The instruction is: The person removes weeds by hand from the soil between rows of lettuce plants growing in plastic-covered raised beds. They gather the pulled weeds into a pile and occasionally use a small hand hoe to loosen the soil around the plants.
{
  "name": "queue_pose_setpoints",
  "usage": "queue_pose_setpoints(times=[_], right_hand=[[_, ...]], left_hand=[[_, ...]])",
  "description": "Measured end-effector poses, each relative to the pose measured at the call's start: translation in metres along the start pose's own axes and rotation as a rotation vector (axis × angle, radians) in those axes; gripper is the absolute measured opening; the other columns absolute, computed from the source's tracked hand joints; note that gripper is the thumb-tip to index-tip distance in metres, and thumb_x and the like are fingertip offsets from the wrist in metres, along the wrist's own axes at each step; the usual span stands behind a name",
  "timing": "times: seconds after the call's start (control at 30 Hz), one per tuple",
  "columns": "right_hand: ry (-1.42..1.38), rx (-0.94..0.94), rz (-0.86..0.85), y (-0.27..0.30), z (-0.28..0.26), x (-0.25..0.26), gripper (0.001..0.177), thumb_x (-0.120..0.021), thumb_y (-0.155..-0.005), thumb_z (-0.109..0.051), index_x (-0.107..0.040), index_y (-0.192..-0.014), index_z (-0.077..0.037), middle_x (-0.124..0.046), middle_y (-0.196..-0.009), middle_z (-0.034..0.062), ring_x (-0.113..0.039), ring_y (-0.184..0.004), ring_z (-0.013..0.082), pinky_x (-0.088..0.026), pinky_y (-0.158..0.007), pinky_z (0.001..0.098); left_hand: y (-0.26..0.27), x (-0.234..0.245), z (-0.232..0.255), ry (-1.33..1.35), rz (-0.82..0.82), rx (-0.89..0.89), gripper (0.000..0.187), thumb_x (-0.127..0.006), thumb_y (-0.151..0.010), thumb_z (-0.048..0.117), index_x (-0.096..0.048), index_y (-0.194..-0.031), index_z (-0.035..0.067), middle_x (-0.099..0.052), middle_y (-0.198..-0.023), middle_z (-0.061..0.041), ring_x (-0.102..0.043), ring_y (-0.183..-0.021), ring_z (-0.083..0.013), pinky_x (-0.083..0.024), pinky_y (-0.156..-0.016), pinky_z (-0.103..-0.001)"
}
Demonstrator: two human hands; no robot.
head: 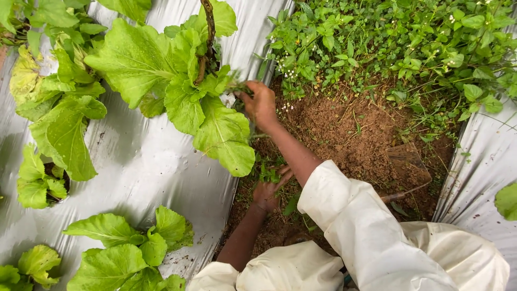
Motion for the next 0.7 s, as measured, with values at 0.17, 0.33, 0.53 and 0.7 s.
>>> queue_pose_setpoints(times=[0.17,0.33,0.53,0.7], right_hand=[[-0.299,-0.172,0.057,0.022,-0.042,0.026,0.027,-0.072,-0.097,-0.008,-0.072,-0.12,0.005,-0.075,-0.099,0.0285,-0.075,-0.09,0.0343,-0.06,-0.073,0.0447],[-0.582,-0.106,0.033,0.019,-0.03,0.023,0.013,-0.072,-0.097,0.0,-0.075,-0.109,0.0,-0.076,-0.089,0.0239,-0.078,-0.074,0.0266,-0.066,-0.065,0.0362],[-0.651,-0.13,0.059,0.021,-0.031,0.033,0.02,-0.077,-0.096,-0.006,-0.074,-0.114,0.003,-0.077,-0.09,0.0234,-0.076,-0.071,0.0213,-0.066,-0.063,0.0324],[-0.213,-0.112,0.001,0.019,-0.032,0.025,0.038,-0.079,-0.098,-0.024,-0.07,-0.126,0.001,-0.074,-0.103,0.0279,-0.077,-0.082,0.0318,-0.067,-0.065,0.0439]], left_hand=[[0.006,0.017,-0.002,0.233,0.059,0.128,0.054,-0.067,-0.104,0.024,-0.048,-0.154,0.027,-0.062,-0.133,-0.015,-0.073,-0.093,-0.0302,-0.067,-0.079,-0.049],[-0.028,0.053,-0.013,0.194,0.098,0.098,0.052,-0.065,-0.105,0.024,-0.048,-0.154,0.032,-0.063,-0.139,-0.011,-0.072,-0.103,-0.0299,-0.065,-0.088,-0.05],[-0.025,0.046,-0.008,0.11,0.107,0.067,0.056,-0.066,-0.104,0.025,-0.046,-0.156,0.034,-0.061,-0.143,-0.01,-0.071,-0.111,-0.0329,-0.064,-0.089,-0.052],[0.005,-0.004,-0.006,0.075,0.118,0.014,0.062,-0.07,-0.102,0.031,-0.041,-0.156,0.034,-0.054,-0.149,-0.014,-0.071,-0.111,-0.0367,-0.063,-0.089,-0.054]])
Point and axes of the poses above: each hand's wrist, its own y-axis away from the middle knuckle, its own x-axis out of the back of the hand, z = x × y, the point moved 9 cm from there along -y, towards the middle knuckle
